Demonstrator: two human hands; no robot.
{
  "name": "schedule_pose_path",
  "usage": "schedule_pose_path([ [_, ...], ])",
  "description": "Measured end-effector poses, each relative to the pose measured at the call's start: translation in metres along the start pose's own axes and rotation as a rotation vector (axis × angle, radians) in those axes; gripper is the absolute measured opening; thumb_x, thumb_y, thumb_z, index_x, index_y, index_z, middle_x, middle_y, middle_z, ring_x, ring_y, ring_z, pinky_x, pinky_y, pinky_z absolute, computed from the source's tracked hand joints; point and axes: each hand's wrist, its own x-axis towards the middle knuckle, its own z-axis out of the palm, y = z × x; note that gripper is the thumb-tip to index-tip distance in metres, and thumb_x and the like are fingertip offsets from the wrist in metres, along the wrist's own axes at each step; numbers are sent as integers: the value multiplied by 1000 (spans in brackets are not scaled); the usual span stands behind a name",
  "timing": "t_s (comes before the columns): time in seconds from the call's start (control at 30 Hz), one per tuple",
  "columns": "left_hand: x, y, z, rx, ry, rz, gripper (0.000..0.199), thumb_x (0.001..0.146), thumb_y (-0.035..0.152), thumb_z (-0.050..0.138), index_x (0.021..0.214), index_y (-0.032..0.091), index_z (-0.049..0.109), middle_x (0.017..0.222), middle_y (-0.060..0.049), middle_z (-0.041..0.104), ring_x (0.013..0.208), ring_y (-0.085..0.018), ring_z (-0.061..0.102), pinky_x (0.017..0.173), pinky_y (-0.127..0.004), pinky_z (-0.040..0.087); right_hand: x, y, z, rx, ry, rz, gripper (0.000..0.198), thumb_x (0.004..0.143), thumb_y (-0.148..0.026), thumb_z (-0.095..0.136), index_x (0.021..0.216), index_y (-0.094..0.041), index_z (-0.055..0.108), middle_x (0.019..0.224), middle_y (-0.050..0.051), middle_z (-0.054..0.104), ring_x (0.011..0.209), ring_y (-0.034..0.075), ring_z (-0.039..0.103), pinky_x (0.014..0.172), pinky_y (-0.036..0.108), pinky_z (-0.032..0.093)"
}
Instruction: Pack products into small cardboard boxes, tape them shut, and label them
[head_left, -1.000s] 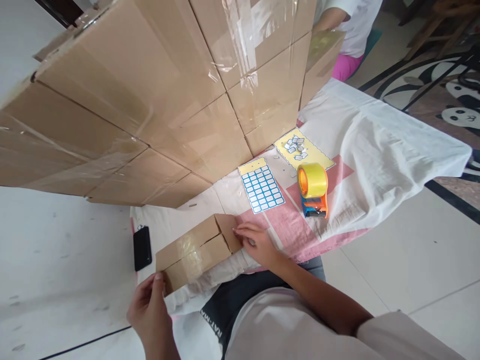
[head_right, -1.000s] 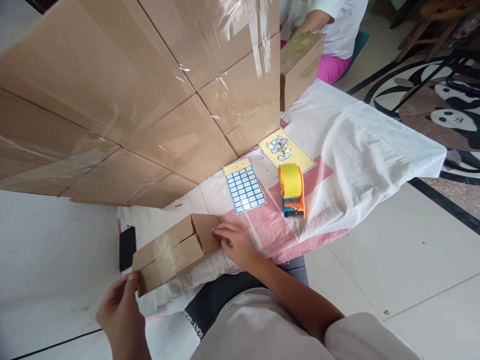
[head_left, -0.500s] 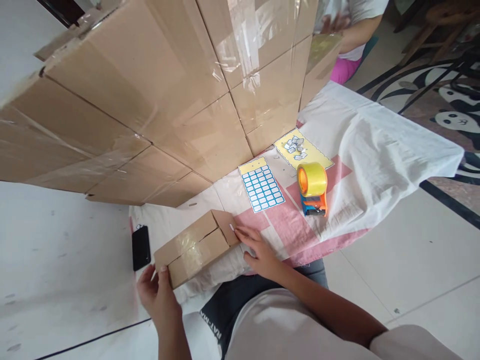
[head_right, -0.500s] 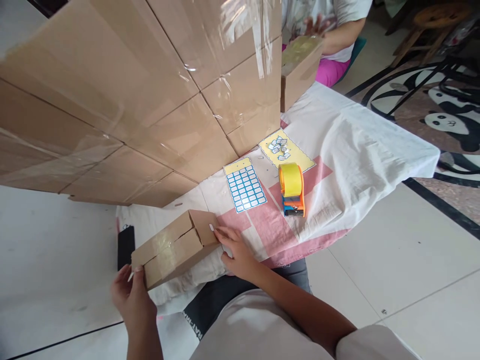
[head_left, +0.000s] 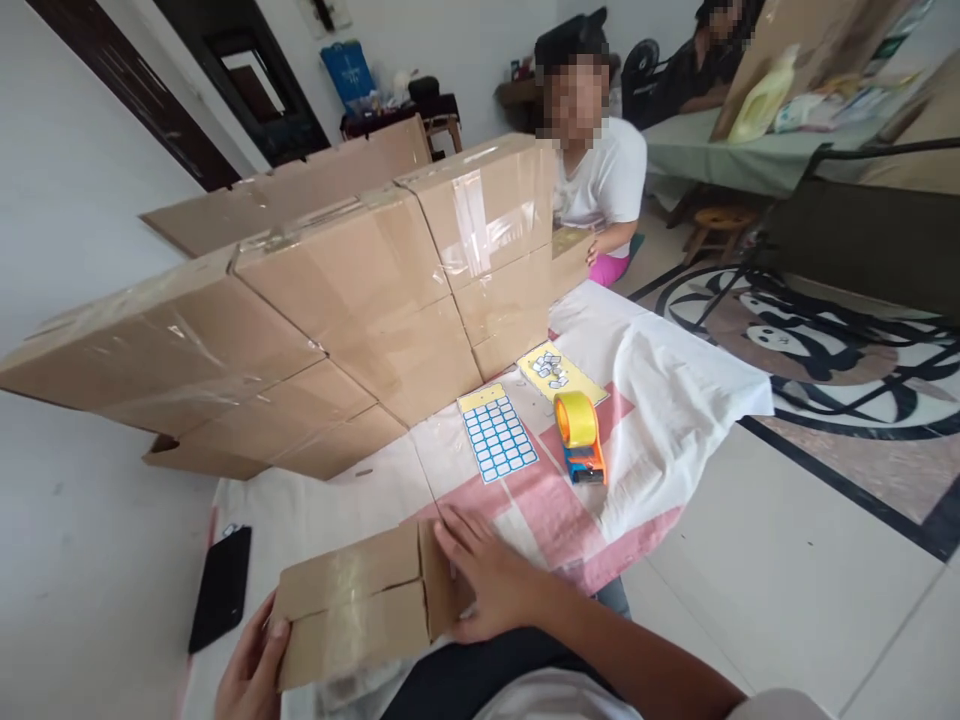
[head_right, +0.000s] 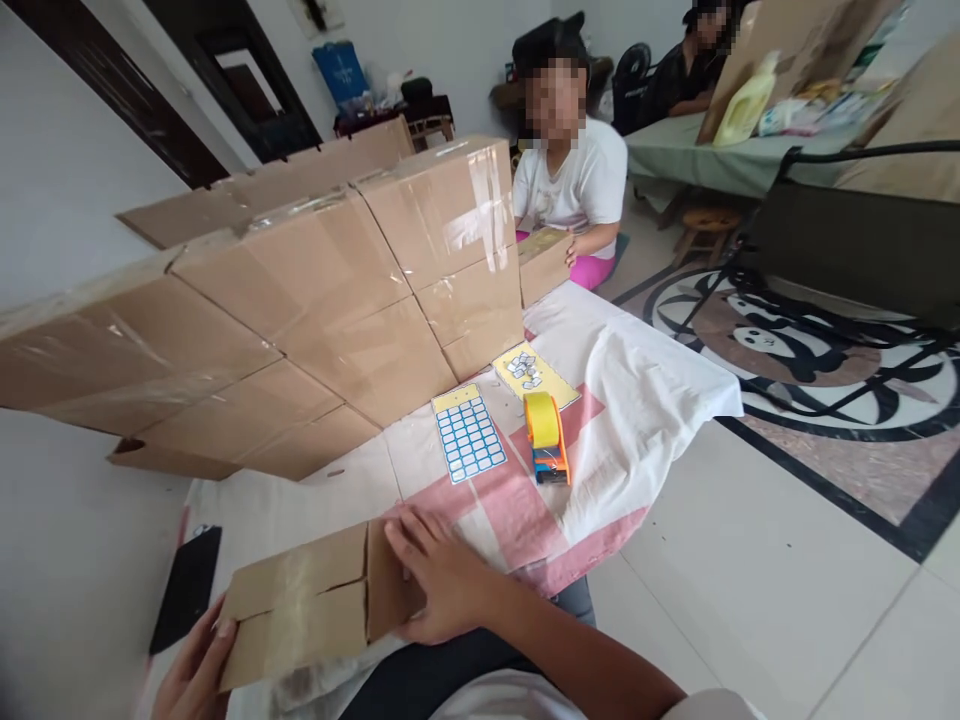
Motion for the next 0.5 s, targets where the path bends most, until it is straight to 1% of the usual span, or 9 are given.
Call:
schedule_pose_path([
  [0.07,-3,0,1,-96,-42,-48,68,66,66,76,123,30,69,125,-4,71,126,-37,58,107,-50,48,1,-8,-11,6,11,-17,135,57,-43,87,164,-20,8,167,22,15,153,43,21,121,55,26],
  [0.13,-7,0,6,-258,-95,-107,68,67,81,63,113,31,73,115,-5,74,118,-38,62,98,-50,53,-12,-12,-27,50,34,24,136,54,-43,89,164,-24,10,162,20,25,147,40,36,116,49,38],
  [0.2,-12,1,16,-385,-192,-148,79,67,92,45,101,29,77,101,-8,77,101,-38,67,87,-50,56,-45,-10,-45,81,72,73,136,53,-44,89,164,-26,12,162,18,28,147,40,37,117,48,38],
  [0.27,-16,2,34,-411,-312,-146,86,63,97,42,91,25,79,84,-11,76,80,-33,67,78,-47,56,-99,-5,-62,88,142,115,134,56,-47,88,164,-24,12,167,18,21,152,42,27,120,52,32],
  [0.33,-21,4,58,-400,-421,-124,83,60,96,48,81,21,78,66,-9,70,62,-25,59,67,-40,53,-166,-1,-76,67,296,199,125,66,-50,81,165,-24,8,169,16,20,153,42,26,119,56,34],
  [0.4,-29,6,86,-364,-493,-100,79,63,94,49,76,20,75,54,-6,62,53,-20,51,58,-35,47,-236,-2,-89,-22,538,256,111,75,-57,72,164,-33,11,167,11,26,151,41,31,116,61,37],
  [0.43,-33,6,99,-350,-518,-97,76,65,92,49,74,21,73,51,-4,59,51,-18,48,57,-34,46,-267,-5,-96,-71,675,295,108,74,-63,70,163,-39,13,167,8,29,151,41,32,115,63,39],
  [0.47,-37,6,112,-341,-538,-98,72,68,90,50,73,21,71,50,-3,57,49,-17,46,56,-33,45,-293,-8,-105,-111,852,349,107,72,-71,68,162,-42,17,166,6,31,148,42,36,111,64,44],
  [0.5,-41,5,123,-332,-554,-98,70,69,88,51,73,21,70,49,-1,55,48,-16,44,56,-32,44,-313,-11,-115,-148,1006,461,106,69,-76,66,160,-45,21,165,4,32,146,43,40,111,64,45],
])
